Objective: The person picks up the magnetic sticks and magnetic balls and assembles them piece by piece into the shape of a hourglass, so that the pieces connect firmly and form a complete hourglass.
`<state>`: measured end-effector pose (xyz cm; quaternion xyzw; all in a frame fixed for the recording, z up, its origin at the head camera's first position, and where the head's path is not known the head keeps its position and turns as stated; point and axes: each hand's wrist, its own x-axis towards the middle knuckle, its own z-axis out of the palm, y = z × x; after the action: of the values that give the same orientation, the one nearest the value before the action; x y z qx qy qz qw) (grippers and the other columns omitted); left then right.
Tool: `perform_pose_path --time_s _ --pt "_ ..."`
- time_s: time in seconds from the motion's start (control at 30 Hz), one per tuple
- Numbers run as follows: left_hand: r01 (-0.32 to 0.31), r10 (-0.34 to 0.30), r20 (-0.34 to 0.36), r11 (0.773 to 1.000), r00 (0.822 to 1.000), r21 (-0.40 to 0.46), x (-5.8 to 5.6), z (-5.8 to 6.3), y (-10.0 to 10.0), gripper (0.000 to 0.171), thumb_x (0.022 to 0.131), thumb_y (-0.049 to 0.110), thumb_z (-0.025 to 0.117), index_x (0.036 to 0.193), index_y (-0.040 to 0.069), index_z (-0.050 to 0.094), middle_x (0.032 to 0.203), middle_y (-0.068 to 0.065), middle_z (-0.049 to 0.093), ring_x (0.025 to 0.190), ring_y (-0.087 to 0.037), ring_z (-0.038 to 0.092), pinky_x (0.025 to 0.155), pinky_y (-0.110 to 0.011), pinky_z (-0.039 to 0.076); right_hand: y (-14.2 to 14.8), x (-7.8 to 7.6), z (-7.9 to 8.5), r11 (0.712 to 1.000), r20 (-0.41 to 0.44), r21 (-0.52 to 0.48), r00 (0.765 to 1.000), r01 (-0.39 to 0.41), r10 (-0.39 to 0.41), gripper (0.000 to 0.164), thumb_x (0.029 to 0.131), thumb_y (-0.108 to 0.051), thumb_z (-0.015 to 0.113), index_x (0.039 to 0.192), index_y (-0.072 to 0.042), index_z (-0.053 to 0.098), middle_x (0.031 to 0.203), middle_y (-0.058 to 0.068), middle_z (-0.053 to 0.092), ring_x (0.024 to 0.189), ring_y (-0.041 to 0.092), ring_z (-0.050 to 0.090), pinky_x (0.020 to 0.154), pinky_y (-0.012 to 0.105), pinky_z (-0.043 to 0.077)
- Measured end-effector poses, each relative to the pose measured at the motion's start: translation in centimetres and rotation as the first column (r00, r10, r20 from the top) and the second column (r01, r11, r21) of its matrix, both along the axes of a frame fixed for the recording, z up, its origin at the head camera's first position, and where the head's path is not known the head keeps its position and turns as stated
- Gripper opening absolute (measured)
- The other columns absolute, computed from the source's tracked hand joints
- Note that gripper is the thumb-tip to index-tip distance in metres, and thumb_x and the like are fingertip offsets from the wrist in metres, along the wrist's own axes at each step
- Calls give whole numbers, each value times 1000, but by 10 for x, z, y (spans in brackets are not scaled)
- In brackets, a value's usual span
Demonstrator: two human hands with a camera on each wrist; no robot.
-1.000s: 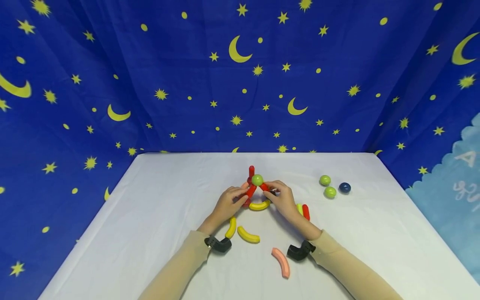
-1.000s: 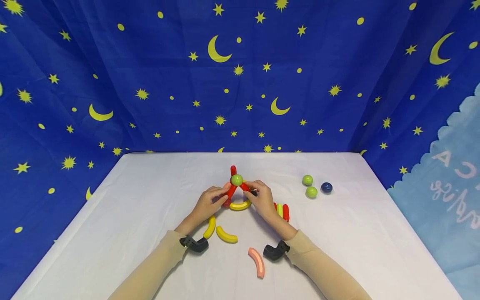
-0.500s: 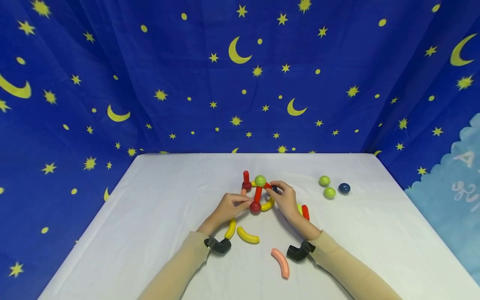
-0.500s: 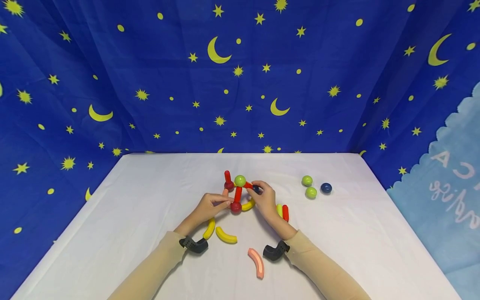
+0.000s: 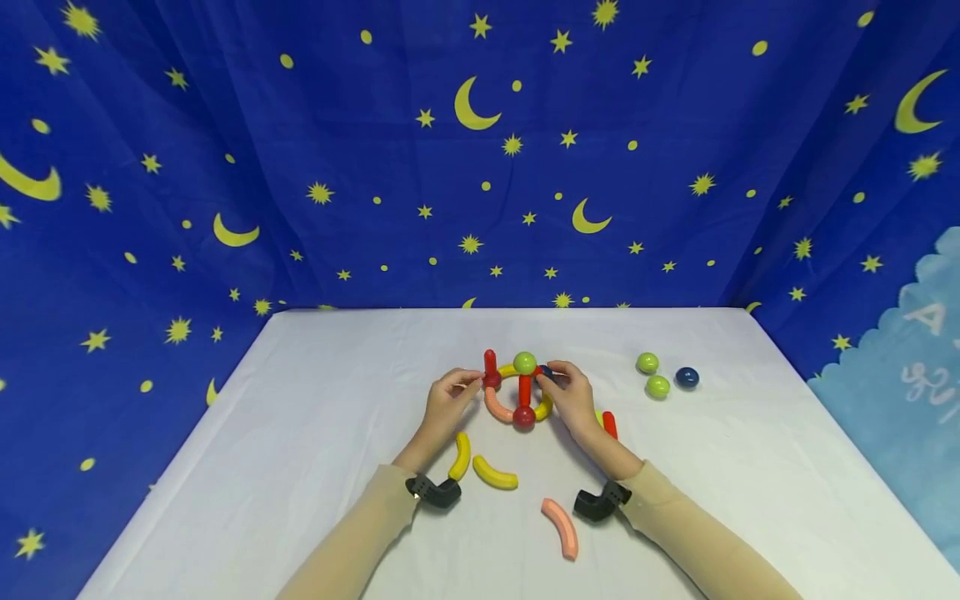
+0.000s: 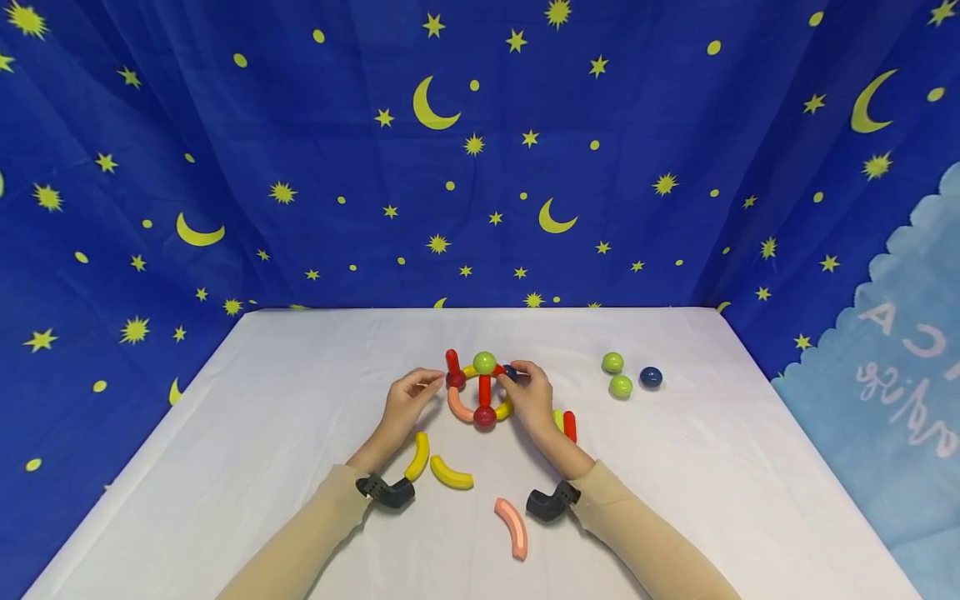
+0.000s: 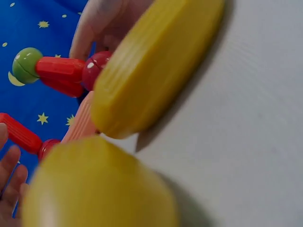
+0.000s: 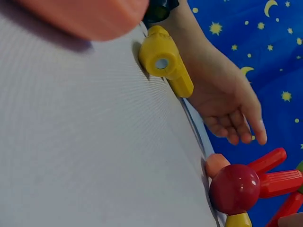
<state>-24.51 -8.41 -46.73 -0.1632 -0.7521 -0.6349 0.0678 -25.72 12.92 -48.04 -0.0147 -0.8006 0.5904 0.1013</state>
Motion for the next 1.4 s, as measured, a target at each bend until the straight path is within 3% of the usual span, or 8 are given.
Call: perform_pose_path --time_s 0.07,0.13,0.27,0.4,0.57,0.8,1.0,1.4 --pt "-25 25 -7 999 1000 -37 0 1 0 32 90 2 60 120 -9 59 122 -26 60 110 -33 57 95 -34 50 0 0 0 1000 26 -1 999 27 -27 34 88 -10 65 118 5 58 120 24 60 104 34 60 73 12 48" --pt "8 -6 31 998 999 -63 -1 1 0 44 90 4 60 132 -5 50 136 -23 51 125 -37 48 106 -44 42 -1 0 0 999 42 -3 999 35 -35 33 88 -11 65 117 5 58 120 24 59 103 33 59 70 9 45" --pt "53 -45 94 995 995 -88 -9 -15 0 57 93 11 59 144 2 37 147 -18 42 136 -36 38 113 -49 32 -2 -1 0 1000 54 -1 998 19 -19 31 88 -9 65 116 4 59 119 24 60 104 34 61 77 18 50" --pt "-16 22 40 992 999 -125 -19 -33 0 50 96 19 56 142 4 43 139 -18 52 129 -34 48 110 -46 37 -3 -2 -1 1000 48 -14 999 -24 25 30 89 -10 65 115 4 60 119 23 62 107 34 62 86 28 52" --pt "-82 73 -56 982 996 -170 -20 -36 -1 40 96 17 56 132 0 54 122 -23 60 112 -35 59 100 -48 46 -3 -2 -2 990 44 -41 989 -136 138 35 90 -11 63 121 5 57 123 24 60 115 36 59 99 41 48" --pt "-63 36 -108 964 993 -259 -21 -35 -2 36 94 21 59 126 4 61 116 -14 66 109 -27 60 94 -39 51 -4 0 -1 971 82 -64 968 -231 236 43 92 -21 63 127 2 54 132 21 56 127 35 51 111 46 37" --pt "-57 21 -133 961 991 -271 -20 -35 -2 34 94 22 60 123 6 63 113 -12 67 102 -23 60 87 -29 52 -6 1 0 954 110 -71 949 -290 296 54 87 -15 68 133 4 47 139 24 48 134 38 42 112 48 34" --pt "-43 15 -104 960 994 -277 -20 -34 -1 31 93 22 61 121 9 65 111 -9 68 94 -16 58 81 -21 50 -9 2 -4 958 22 1 958 -287 287 52 84 -14 71 129 2 51 136 21 52 132 35 46 110 45 37"
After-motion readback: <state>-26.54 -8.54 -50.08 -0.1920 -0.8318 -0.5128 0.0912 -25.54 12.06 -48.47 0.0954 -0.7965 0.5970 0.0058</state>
